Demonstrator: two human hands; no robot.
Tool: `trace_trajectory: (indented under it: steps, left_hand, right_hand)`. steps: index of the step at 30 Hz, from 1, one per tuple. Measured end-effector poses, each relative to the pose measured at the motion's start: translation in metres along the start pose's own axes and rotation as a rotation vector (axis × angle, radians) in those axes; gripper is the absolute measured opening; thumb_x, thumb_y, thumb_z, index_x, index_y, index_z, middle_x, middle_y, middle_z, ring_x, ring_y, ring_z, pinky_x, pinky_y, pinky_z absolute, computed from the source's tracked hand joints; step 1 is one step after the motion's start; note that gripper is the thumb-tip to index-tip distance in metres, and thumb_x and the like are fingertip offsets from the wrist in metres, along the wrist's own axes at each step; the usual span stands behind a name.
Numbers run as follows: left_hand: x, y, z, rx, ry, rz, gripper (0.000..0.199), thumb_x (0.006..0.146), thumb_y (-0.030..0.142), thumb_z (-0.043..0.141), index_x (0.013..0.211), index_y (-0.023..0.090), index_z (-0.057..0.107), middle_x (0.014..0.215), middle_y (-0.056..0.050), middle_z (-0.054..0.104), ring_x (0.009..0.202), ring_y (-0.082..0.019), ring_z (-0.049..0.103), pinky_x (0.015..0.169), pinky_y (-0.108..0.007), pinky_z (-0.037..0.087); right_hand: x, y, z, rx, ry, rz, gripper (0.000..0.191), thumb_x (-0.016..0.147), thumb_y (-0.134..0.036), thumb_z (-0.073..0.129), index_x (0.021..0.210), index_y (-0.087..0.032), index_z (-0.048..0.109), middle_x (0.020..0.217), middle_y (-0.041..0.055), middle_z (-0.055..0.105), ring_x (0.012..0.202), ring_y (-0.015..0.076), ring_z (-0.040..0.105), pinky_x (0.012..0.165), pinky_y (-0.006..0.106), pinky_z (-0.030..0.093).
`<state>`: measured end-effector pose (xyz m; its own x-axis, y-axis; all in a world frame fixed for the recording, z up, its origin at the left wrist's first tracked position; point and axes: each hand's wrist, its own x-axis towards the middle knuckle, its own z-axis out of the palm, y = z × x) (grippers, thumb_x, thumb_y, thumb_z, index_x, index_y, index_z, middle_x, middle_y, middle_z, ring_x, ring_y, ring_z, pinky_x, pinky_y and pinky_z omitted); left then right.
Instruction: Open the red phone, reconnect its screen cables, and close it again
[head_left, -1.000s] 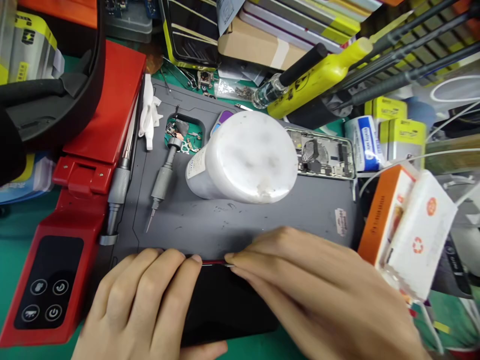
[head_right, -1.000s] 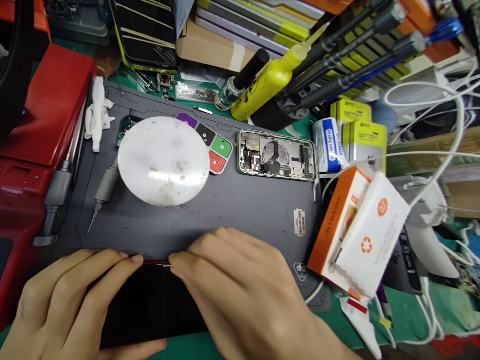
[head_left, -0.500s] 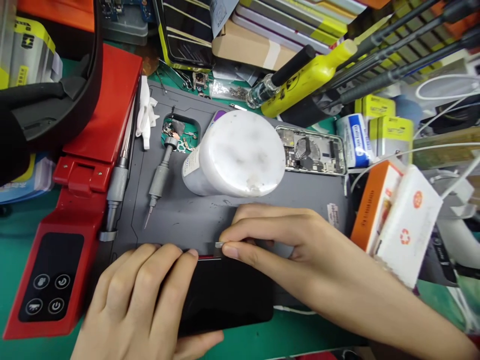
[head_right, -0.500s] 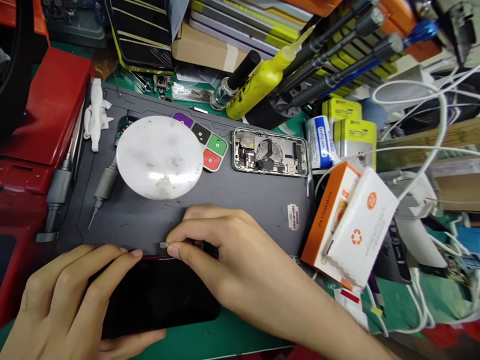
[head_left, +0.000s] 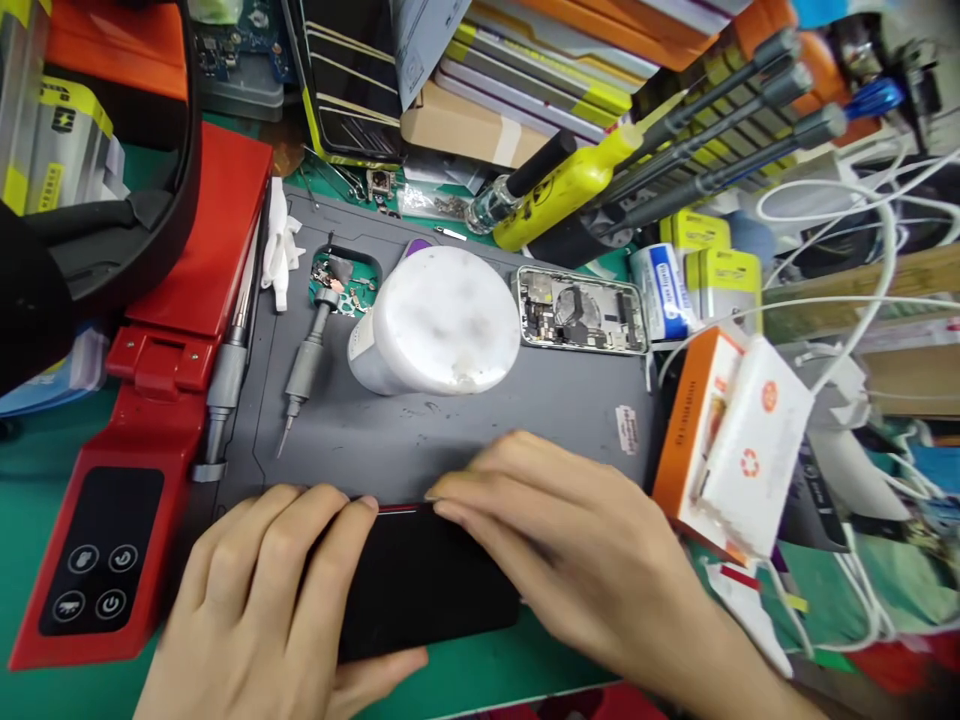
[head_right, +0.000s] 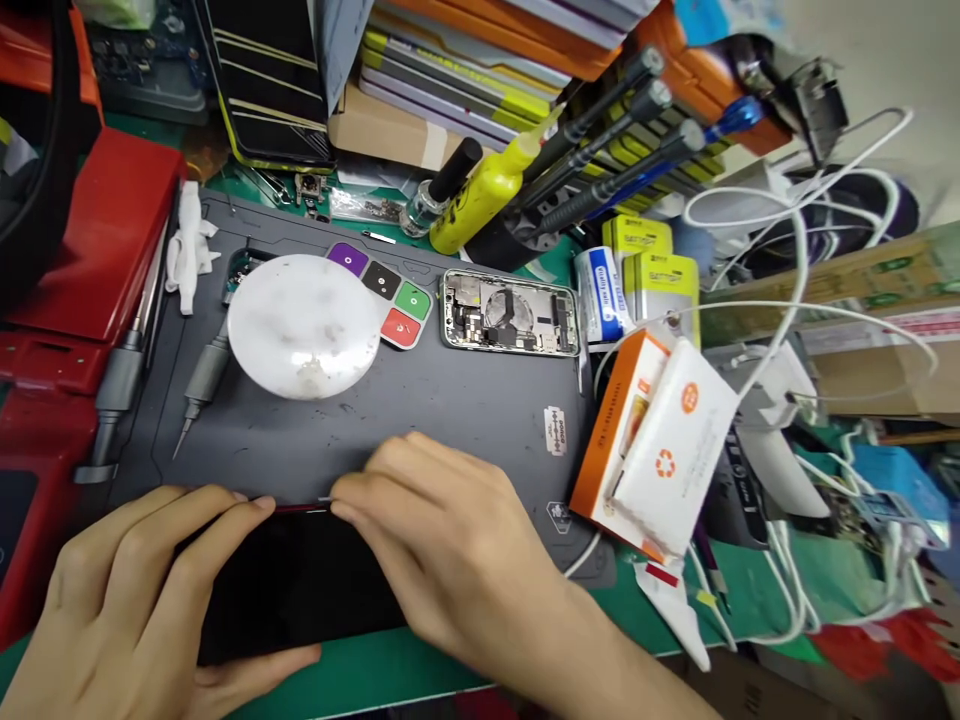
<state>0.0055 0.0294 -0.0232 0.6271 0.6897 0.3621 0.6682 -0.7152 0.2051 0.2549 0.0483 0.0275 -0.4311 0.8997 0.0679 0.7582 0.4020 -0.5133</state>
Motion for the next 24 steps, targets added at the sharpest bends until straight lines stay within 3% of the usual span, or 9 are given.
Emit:
trace_trajectory:
  steps: [3,6,11,14,16,20,24]
  left_hand:
    - [-0.001,0.0,-0.001,0.001,-0.007,-0.016,0.068,0.103,0.06,0.065,0.135,0.001,0.065,0.124,-0.023,0.067,0.115,-0.04,0.058,0.099,-0.052,0.043]
    - [-0.001,-0.002,0.0,-0.003,-0.006,-0.004,0.066,0.103,0.058,0.066,0.135,0.0,0.064,0.126,-0.024,0.064,0.115,-0.041,0.059,0.1,-0.052,0.042]
    - [-0.006,-0.006,-0.001,0.01,-0.013,0.014,0.078,0.102,0.062,0.067,0.148,0.0,0.059,0.137,-0.025,0.065,0.122,-0.041,0.06,0.11,-0.051,0.04]
    - [-0.013,-0.009,-0.004,0.011,-0.052,0.012,0.091,0.102,0.066,0.065,0.163,0.0,0.046,0.153,-0.024,0.058,0.137,-0.041,0.056,0.126,-0.049,0.032]
    - [-0.016,-0.011,-0.007,-0.006,-0.075,-0.014,0.089,0.103,0.063,0.065,0.166,0.003,0.044,0.154,-0.022,0.057,0.143,-0.039,0.054,0.131,-0.046,0.029]
    - [-0.016,-0.013,-0.015,0.011,-0.094,-0.039,0.079,0.103,0.06,0.068,0.164,0.014,0.049,0.143,-0.017,0.063,0.135,-0.037,0.06,0.125,-0.048,0.039]
    - [-0.011,-0.013,-0.026,0.071,-0.08,0.014,0.077,0.103,0.05,0.071,0.167,0.016,0.044,0.14,-0.015,0.066,0.128,-0.034,0.066,0.117,-0.047,0.048]
  right_hand:
    - [0.014,0.003,-0.005,0.233,-0.114,0.151,0.016,0.105,-0.016,0.067,0.093,-0.021,0.077,0.088,-0.0004,0.074,0.081,0.0122,0.07,0.072,0.024,0.053]
    - [0.021,0.007,-0.011,0.282,-0.118,0.157,0.015,0.105,-0.015,0.067,0.095,-0.021,0.076,0.092,-0.0008,0.076,0.083,0.0116,0.072,0.076,0.022,0.054]
    - [-0.002,0.014,-0.015,0.102,0.193,0.188,0.013,0.109,-0.018,0.06,0.104,-0.021,0.072,0.095,0.0028,0.074,0.086,0.0149,0.072,0.076,0.026,0.056]
    - [-0.033,0.015,-0.01,-0.029,0.255,0.224,0.015,0.109,-0.016,0.059,0.115,-0.021,0.072,0.1,0.0031,0.074,0.088,0.0151,0.072,0.076,0.027,0.057]
    - [-0.053,0.017,-0.002,-0.162,0.345,0.21,0.025,0.106,-0.01,0.062,0.127,-0.021,0.071,0.102,0.0037,0.074,0.088,0.0152,0.071,0.078,0.028,0.057]
    - [-0.077,0.025,0.018,-0.283,0.472,0.226,0.048,0.105,-0.007,0.063,0.15,-0.022,0.062,0.095,0.0029,0.07,0.08,0.0165,0.067,0.073,0.031,0.055]
    - [-0.078,0.035,0.027,-0.208,0.525,0.229,0.048,0.108,-0.011,0.058,0.154,-0.023,0.058,0.094,0.0031,0.068,0.081,0.018,0.067,0.074,0.033,0.057]
